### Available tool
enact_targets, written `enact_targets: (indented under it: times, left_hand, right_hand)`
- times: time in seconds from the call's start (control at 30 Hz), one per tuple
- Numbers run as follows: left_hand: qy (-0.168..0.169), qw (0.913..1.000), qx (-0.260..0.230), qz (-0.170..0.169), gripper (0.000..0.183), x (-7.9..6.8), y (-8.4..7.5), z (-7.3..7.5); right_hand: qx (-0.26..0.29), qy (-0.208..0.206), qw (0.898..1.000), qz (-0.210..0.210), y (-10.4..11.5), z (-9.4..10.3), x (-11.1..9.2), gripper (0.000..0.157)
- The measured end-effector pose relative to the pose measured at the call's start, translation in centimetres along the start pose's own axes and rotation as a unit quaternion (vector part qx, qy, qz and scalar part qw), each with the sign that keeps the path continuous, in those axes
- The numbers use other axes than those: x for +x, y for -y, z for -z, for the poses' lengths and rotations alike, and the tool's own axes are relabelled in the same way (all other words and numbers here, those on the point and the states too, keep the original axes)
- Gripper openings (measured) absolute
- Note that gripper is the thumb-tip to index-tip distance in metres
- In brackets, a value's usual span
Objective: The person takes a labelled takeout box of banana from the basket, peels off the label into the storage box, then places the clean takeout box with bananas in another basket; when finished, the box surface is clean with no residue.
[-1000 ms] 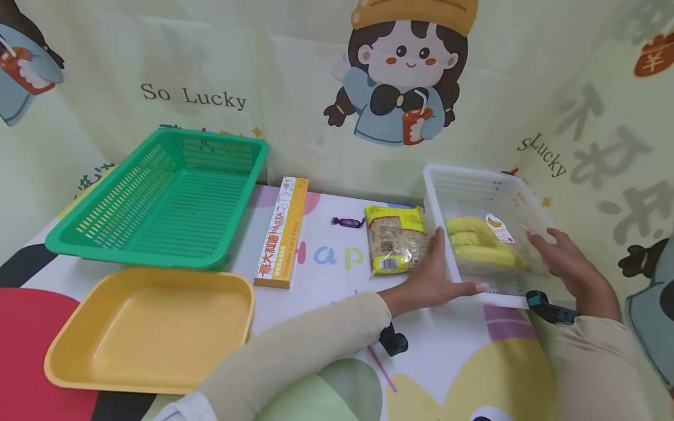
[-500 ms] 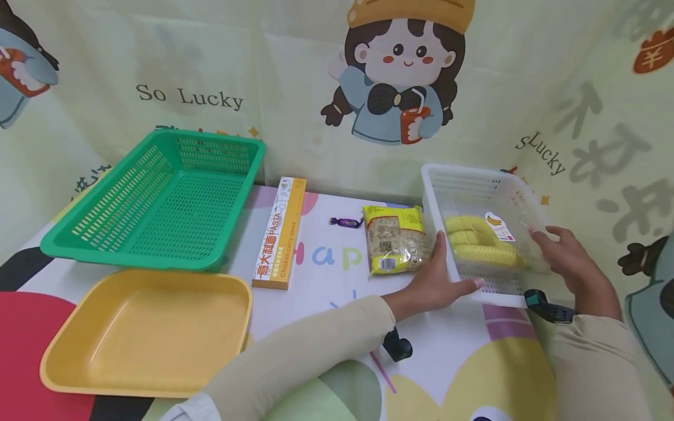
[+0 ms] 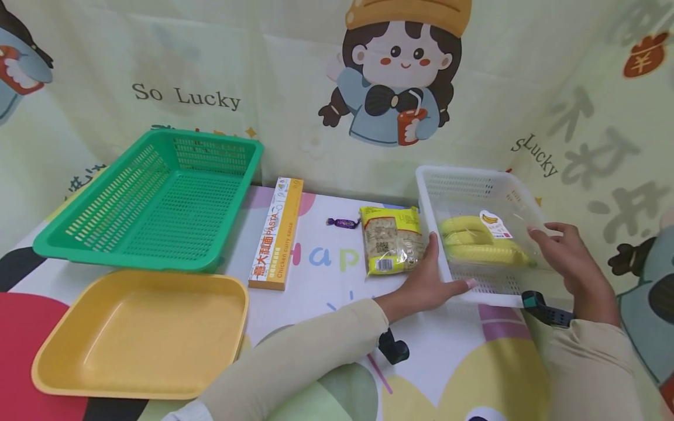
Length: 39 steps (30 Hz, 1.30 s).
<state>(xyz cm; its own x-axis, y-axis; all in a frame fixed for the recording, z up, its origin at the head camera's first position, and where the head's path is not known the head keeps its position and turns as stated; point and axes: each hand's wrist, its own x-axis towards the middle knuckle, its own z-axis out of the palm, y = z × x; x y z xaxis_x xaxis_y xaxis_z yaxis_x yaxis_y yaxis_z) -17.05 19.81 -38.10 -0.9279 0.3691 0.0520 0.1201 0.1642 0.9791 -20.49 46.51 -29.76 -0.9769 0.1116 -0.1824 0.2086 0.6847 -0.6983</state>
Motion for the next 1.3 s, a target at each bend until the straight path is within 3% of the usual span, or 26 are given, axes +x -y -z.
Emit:
enact_targets:
  times: [0.17, 0.27, 0.43, 0.5, 0.57, 0.67, 0.73, 0.87, 1.03, 1.13, 1.3]
  left_hand:
    - [0.005, 0.9999, 0.008, 0.005, 0.113, -0.2, -0.1, 0.2]
    - [0.005, 0.9999, 0.009, 0.004, 0.114, -0.2, 0.1, 0.4]
    - [0.003, 1.0000, 0.006, -0.004, 0.115, -0.1, 0.3, 0.6]
    - [0.001, 1.0000, 0.002, -0.006, 0.115, -0.1, 0.3, 0.6]
    - [0.002, 0.9999, -0.010, -0.005, 0.116, -0.1, 0.3, 0.6]
    - [0.002, 0.9995, -0.032, -0.003, 0.116, -0.1, 0.3, 0.6]
    - [0.003, 0.9990, -0.044, -0.001, 0.116, -0.2, 0.3, 0.7]
    - [0.002, 0.9989, -0.046, -0.001, 0.116, -0.2, 0.3, 0.7]
    - [0.004, 0.9990, -0.044, 0.000, 0.116, -0.1, 0.4, 0.7]
    - [0.002, 0.9991, -0.043, 0.003, 0.117, 0.0, 0.4, 0.7]
    - [-0.004, 0.9991, -0.042, 0.008, 0.117, 0.1, 0.3, 0.5]
  right_hand:
    - [-0.005, -0.032, 0.999, -0.007, -1.5, 0.2, 1.1, 0.084]
    - [-0.021, -0.068, 0.997, -0.006, -3.5, 0.2, 2.7, 0.090]
    - [-0.022, -0.105, 0.994, -0.011, -1.8, -0.3, 1.5, 0.079]
    - [-0.016, -0.131, 0.991, -0.030, -1.1, -0.4, 0.9, 0.060]
    - [0.000, -0.154, 0.987, -0.049, -2.4, -0.2, 1.6, 0.057]
    - [-0.019, -0.175, 0.981, -0.085, -4.7, 0.1, 3.2, 0.066]
    - [-0.021, -0.164, 0.981, -0.097, -5.8, 0.4, 3.9, 0.088]
    - [-0.026, -0.147, 0.984, -0.103, -6.9, 0.9, 4.4, 0.100]
    - [-0.025, -0.125, 0.986, -0.107, -5.7, 1.0, 3.6, 0.093]
    - [0.001, -0.108, 0.989, -0.100, -5.0, 1.1, 3.3, 0.087]
    - [0.047, -0.092, 0.990, -0.095, -5.6, 1.2, 3.1, 0.098]
